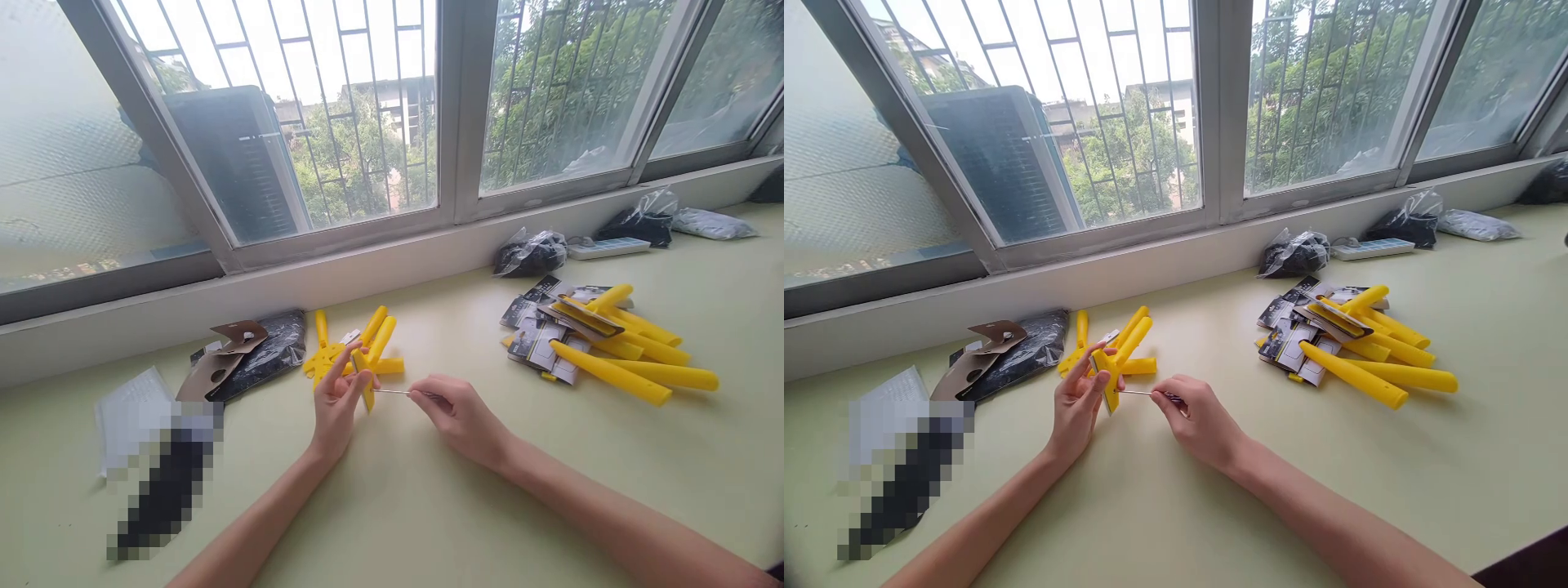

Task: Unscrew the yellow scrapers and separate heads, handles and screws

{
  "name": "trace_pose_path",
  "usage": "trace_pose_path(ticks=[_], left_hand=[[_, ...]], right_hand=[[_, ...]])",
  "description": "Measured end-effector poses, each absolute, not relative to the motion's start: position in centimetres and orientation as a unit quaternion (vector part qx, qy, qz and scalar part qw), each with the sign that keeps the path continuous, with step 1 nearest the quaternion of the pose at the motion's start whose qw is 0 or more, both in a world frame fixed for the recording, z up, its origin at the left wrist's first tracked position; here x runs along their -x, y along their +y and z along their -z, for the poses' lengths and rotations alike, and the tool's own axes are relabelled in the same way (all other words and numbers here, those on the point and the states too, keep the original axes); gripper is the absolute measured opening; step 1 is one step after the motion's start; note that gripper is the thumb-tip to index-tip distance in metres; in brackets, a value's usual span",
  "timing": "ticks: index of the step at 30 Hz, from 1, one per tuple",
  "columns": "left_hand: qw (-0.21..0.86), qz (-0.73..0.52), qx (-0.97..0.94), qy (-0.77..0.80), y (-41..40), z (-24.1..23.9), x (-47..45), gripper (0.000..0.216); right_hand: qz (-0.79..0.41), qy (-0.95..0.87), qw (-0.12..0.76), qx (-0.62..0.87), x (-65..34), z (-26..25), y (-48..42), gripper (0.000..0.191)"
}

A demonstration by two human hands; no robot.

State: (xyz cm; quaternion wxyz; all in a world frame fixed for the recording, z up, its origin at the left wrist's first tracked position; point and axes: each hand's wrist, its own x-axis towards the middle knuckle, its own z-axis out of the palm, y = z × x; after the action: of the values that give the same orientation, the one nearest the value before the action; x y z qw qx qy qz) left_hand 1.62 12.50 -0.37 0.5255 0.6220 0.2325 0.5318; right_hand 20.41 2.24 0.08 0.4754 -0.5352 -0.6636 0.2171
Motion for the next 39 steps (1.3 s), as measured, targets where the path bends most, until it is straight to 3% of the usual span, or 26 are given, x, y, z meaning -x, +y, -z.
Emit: trace_pose_path(ticks=[4, 10, 14, 19, 23, 27, 30, 34, 37, 39], left_hand=[[0.528, -0.52, -0.633, 0.224, 12.0, -0.3, -1.9, 0.043], [0.493, -0.497, -0.677, 0.227, 11.7, -0.2, -1.8, 0.05], [0.482, -0.518, -0.666, 0.235, 11.9, 0.2, -1.7, 0.049], [0.487, -0.521, -0.656, 0.246, 11.8, 0.1, -1.9, 0.044], [0.496, -0.516, -0.649, 0.259, 11.8, -0.1, -1.9, 0.044], [0.497, -0.529, -0.629, 0.279, 12.4, 0.1, -1.7, 0.048], [0.489, -0.544, -0.621, 0.282, 12.6, 0.4, -1.7, 0.048], [0.463, -0.554, -0.636, 0.273, 12.1, 0.3, -1.9, 0.046], [0.45, -0.551, -0.652, 0.264, 11.8, 0.2, -2.1, 0.044], [0.444, -0.548, -0.658, 0.264, 11.8, 0.2, -2.1, 0.043]], right_hand=[[-0.216, -0.644, 0.434, 0.592, -20.6, -0.7, 1.9, 0.045], [-0.134, -0.688, 0.46, 0.546, -21.1, -0.3, 2.0, 0.029], [0.025, -0.762, 0.426, 0.487, -21.3, 0.1, 2.2, 0.026], [0.286, -0.831, 0.283, 0.384, -22.0, -0.7, 2.0, 0.022], [0.358, -0.843, 0.249, 0.314, -22.2, -1.1, 1.8, 0.024], [0.229, -0.83, 0.328, 0.388, -21.3, -0.3, 2.4, 0.029], [-0.016, -0.741, 0.42, 0.523, -20.3, 0.1, 2.9, 0.027], [-0.3, -0.627, 0.392, 0.602, -19.9, -0.5, 2.7, 0.055], [-0.361, -0.609, 0.38, 0.595, -20.0, -0.7, 2.3, 0.047], [-0.293, -0.639, 0.391, 0.594, -19.9, -0.5, 2.0, 0.039]])
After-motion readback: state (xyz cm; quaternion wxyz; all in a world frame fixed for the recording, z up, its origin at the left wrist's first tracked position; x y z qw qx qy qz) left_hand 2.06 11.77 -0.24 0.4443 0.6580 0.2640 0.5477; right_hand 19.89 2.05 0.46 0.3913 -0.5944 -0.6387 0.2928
